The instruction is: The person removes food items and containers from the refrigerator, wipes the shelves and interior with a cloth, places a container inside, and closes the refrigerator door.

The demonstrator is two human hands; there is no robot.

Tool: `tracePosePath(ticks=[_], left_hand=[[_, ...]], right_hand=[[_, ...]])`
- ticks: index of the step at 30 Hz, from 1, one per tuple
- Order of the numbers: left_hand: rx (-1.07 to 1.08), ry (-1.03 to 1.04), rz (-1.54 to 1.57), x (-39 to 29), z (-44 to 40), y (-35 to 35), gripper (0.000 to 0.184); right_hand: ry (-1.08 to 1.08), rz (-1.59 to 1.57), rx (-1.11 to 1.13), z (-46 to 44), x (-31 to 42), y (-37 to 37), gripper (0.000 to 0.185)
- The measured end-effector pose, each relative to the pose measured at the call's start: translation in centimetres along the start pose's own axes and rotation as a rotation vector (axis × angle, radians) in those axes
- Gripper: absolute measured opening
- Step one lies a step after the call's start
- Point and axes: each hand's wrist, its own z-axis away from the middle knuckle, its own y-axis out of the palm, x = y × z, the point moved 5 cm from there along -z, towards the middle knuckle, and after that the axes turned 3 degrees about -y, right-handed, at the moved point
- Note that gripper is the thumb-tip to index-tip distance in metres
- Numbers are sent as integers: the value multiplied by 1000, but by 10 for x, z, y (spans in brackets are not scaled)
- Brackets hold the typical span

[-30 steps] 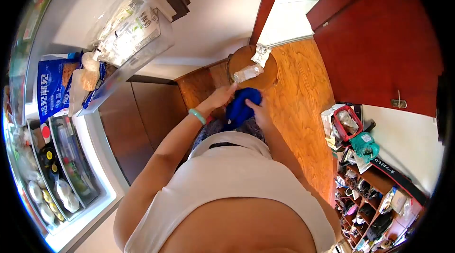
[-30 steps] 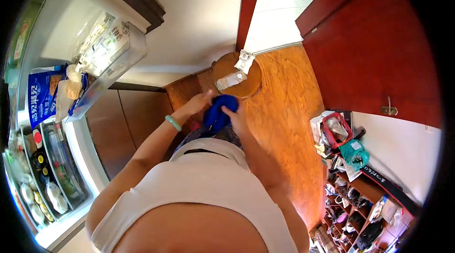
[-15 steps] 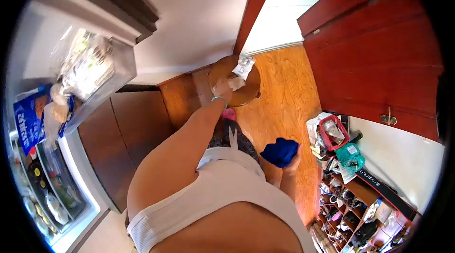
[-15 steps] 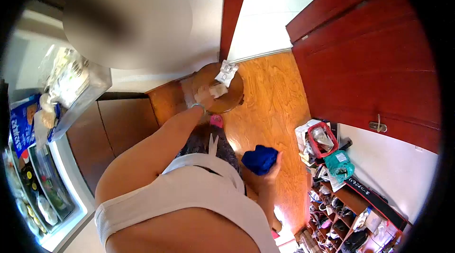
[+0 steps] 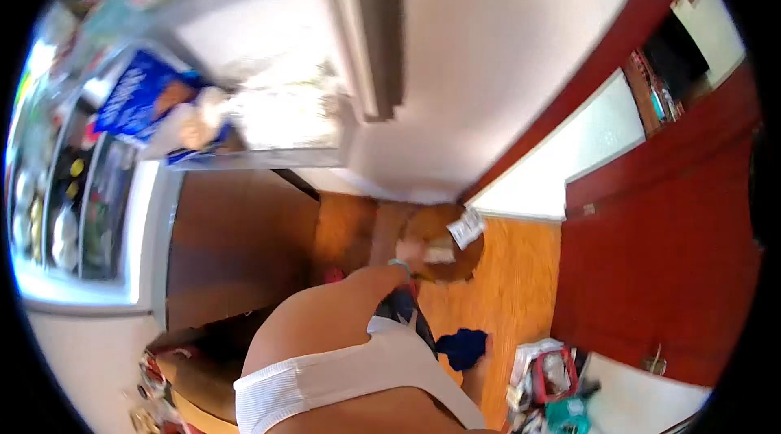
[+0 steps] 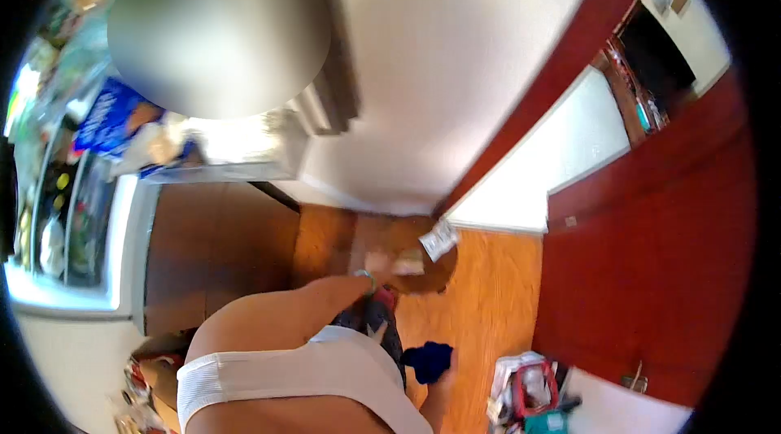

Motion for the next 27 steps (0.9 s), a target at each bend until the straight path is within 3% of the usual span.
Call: tracePosePath(ticks=[1,2,3,6,8,12,14,16,18,20,22,24,26,27], left_hand=[[62,120,162,-12,39,-53,74],[195,96,305,-10,43,-54,86],[95,120,540,-4,61,-65,87],[-86,419,605,4,85,-89,68],[-56,297,1138,9,104,-127,48],[-95,337,1255,21,181,-245,42],[-94,268,1638,33,207,-285,36],[-60,317,1740,43,229,-313,40],[5,512,1762,49,260,-343,46],[8,575,1685,66,278,-363,44],[-226,570,1389,84,304,-397,44],[-234,552,1397,95,329,-418,44],[-320,601,1319,106,353,-445,41],[-410,658,1237,109,372,-464,41]], right_hand=[[38,27,53,-7,4,4,43],[69,58,101,-16,6,17,43],[78,63,152,-23,11,40,43],[132,166,106,-30,13,92,35],[100,215,235,-43,5,132,32],[-126,363,355,-23,4,235,40],[-771,823,506,16,17,305,45],[-1295,1125,679,61,16,369,46],[-1440,1203,715,74,2,396,50],[-1670,1248,830,90,-7,418,55],[-1690,1142,733,93,-4,442,53],[-1685,941,546,93,4,459,50],[-1322,698,355,60,12,470,42],[-1032,528,366,56,14,479,35]])
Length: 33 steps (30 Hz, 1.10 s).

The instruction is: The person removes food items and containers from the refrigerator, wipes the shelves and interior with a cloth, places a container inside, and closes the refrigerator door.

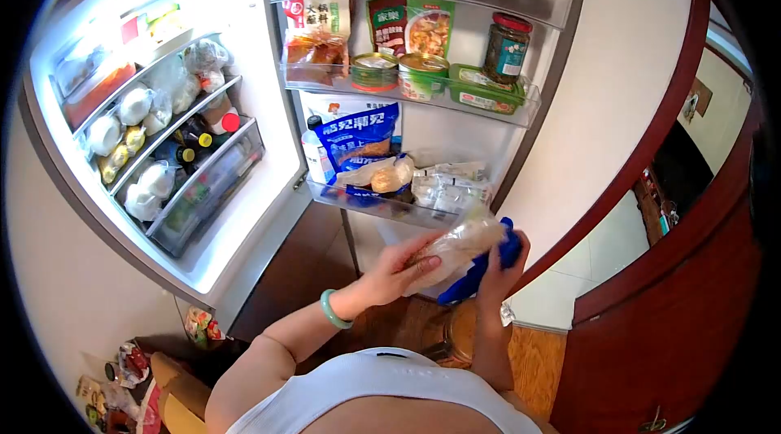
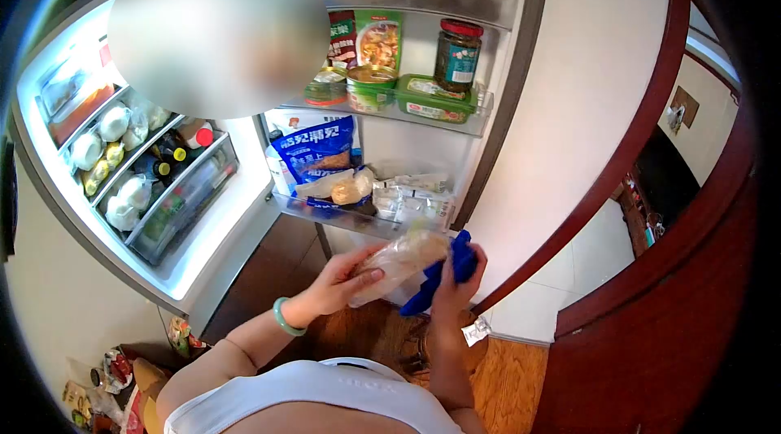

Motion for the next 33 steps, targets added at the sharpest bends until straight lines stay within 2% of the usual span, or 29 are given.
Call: tracePosePath(ticks=[1,3,4,5,7,8,9,11,12,13,14,15,16,17,19,21,22,24,28,30,31,33], left_hand=[[-3,8,-2,-17,-3,-4,41],[83,390,-443,-60,-7,2,42],[61,404,-581,-67,-12,6,43],[52,408,-582,-67,-16,3,43],[65,256,-704,-56,-29,-5,46],[46,272,-832,-63,-28,-8,47],[39,283,-842,-67,-31,-18,47],[11,550,-1057,-86,-37,-35,50],[-38,659,-1057,-114,-41,-42,47],[-98,756,-1021,-145,-46,-49,36],[-265,508,-817,-172,-52,-59,27],[-355,738,-851,-195,-62,-72,29],[-390,831,-963,-215,-73,-82,25],[-406,796,-1038,-230,-84,-90,23],[-378,864,-1029,-232,-116,-114,22],[-462,658,-1330,-224,-141,-129,24],[-459,667,-1331,-221,-147,-134,24],[-466,489,-1413,-211,-161,-149,26],[-377,567,-1357,-205,-183,-171,25],[-288,645,-1102,-212,-188,-172,20],[-287,642,-1098,-213,-184,-167,20],[-443,525,-1456,-214,-174,-155,20]], right_hand=[[149,-306,87,-5,-25,5,34],[542,-644,248,7,-58,15,37],[600,-793,398,15,-53,26,42],[598,-791,408,18,-45,31,42],[689,-704,295,21,-23,32,44],[568,-714,307,19,-2,27,41],[648,-712,200,16,19,23,40],[512,-588,81,-2,38,0,42],[430,-556,67,-10,51,-7,42],[348,-522,50,-17,60,-13,43],[363,-549,2,-21,53,-23,42],[357,-546,-2,-20,52,-31,42],[456,-477,-8,-16,47,-37,40],[554,-408,-14,-10,41,-43,39],[502,-493,24,-4,30,-46,34],[552,-535,17,0,9,-53,32],[545,-539,13,1,7,-55,32],[505,-534,81,2,7,-55,31],[514,-543,55,2,-5,-59,30],[567,-527,72,3,-3,-56,28],[569,-523,69,4,-3,-57,28],[684,-542,116,7,-9,-54,25]])
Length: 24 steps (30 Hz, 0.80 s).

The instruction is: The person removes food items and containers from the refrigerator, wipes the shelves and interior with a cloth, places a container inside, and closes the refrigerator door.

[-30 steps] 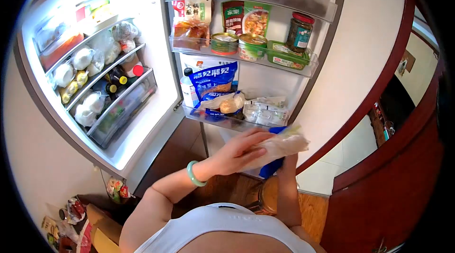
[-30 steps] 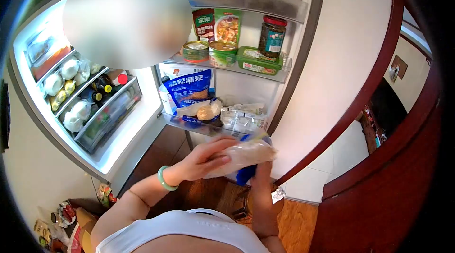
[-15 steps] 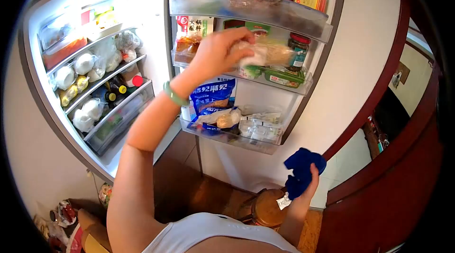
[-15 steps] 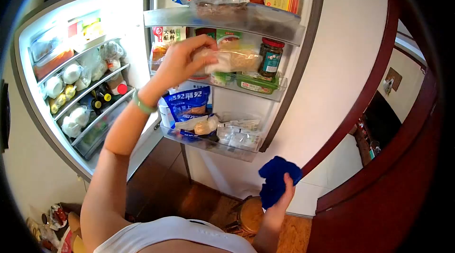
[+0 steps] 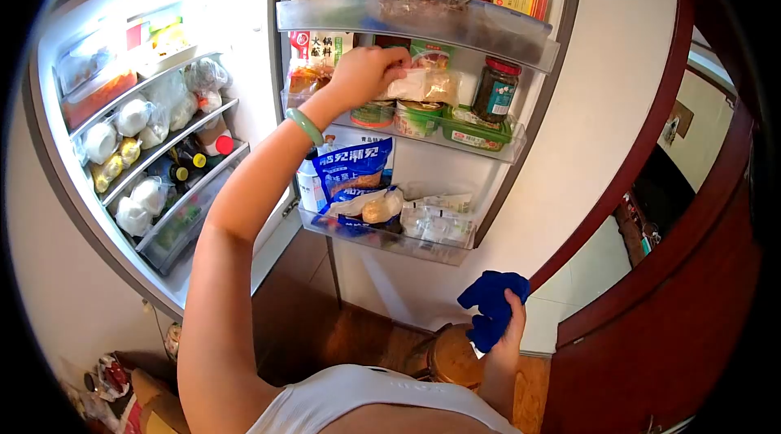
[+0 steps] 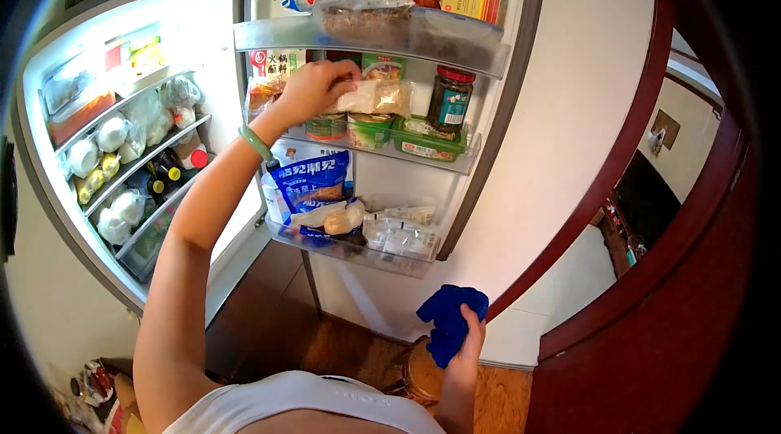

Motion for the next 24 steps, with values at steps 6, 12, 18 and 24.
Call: tracePosePath(ticks=[6,12,18,24], left_hand=[[-478,227,-194,-14,21,-20,15],[-760,109,59,-7,64,-82,10],[-691,-573,808,133,50,-135,46],[-127,-238,734,145,25,-132,87]], right_hand=[[-32,-107,88,1,-6,22,29],[-284,-62,170,-29,47,12,52],[-1059,775,195,-32,184,120,27],[-1555,1624,-130,-46,240,247,78]])
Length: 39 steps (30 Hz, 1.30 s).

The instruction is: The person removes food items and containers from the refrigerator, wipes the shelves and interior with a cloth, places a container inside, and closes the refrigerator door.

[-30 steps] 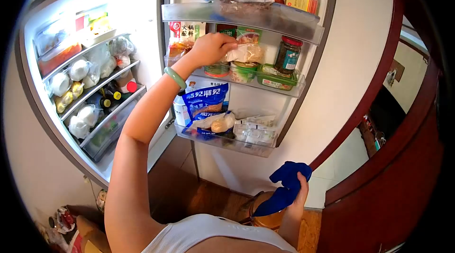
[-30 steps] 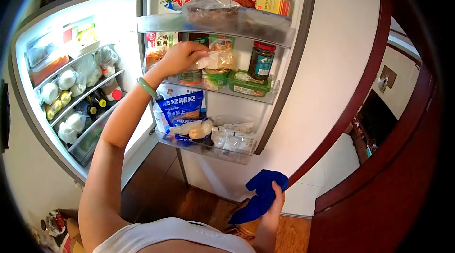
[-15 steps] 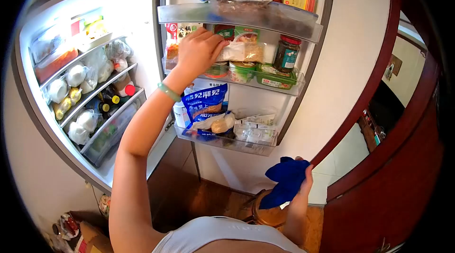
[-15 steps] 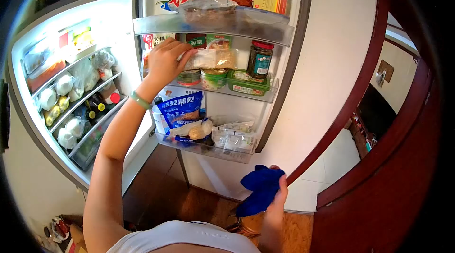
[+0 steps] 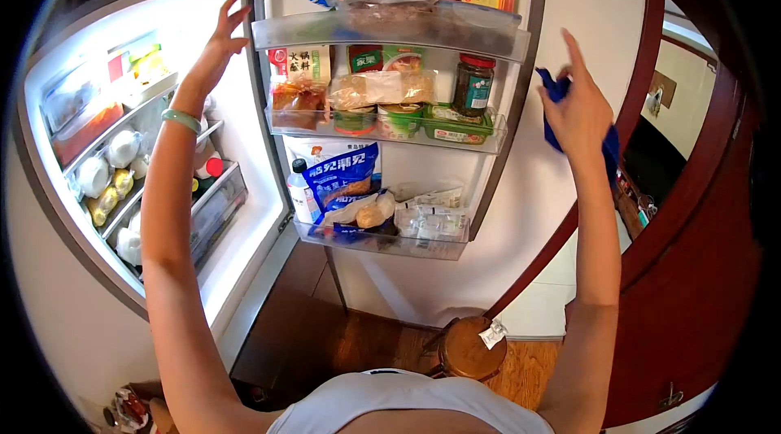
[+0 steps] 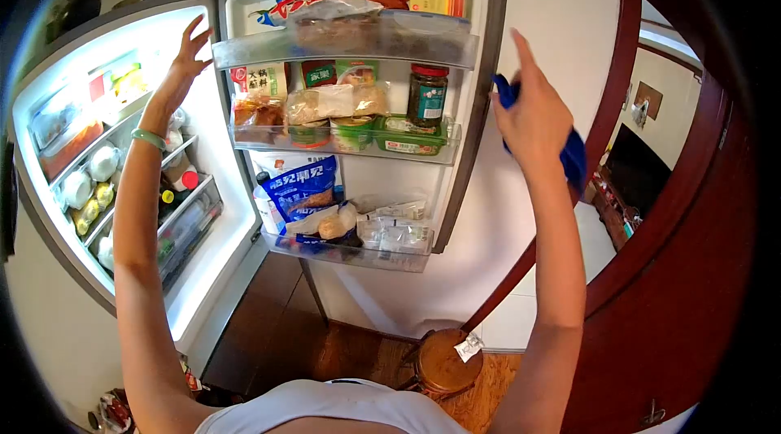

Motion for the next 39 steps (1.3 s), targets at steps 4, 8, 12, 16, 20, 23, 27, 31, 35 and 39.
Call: tracePosePath(ticks=[4,8,12,16,20,23,27,31,35,39], left_hand=[[65,257,-431,10,8,14,95],[-186,357,-530,7,8,30,71],[-291,459,-616,12,-4,30,67],[-199,367,-434,11,-8,33,62],[-234,344,-392,31,-8,31,57],[-260,368,-411,43,-10,33,58],[-305,399,-399,40,-5,43,59],[-334,420,-445,40,-9,40,60],[-327,367,-505,30,-14,34,55],[-339,366,-555,19,-31,28,54]], right_hand=[[-158,53,2,-27,-2,41,73],[-137,-33,1,-42,-4,53,70],[-304,-60,-158,-43,-4,63,69],[-226,-39,-22,-42,-3,69,65],[-211,20,-16,-40,-2,73,60],[-258,24,-63,-40,-1,74,57],[-239,82,-28,-41,2,73,56],[-248,69,-55,-43,0,77,56],[-255,61,-98,-40,4,76,56],[-241,52,-100,-41,2,78,54]])
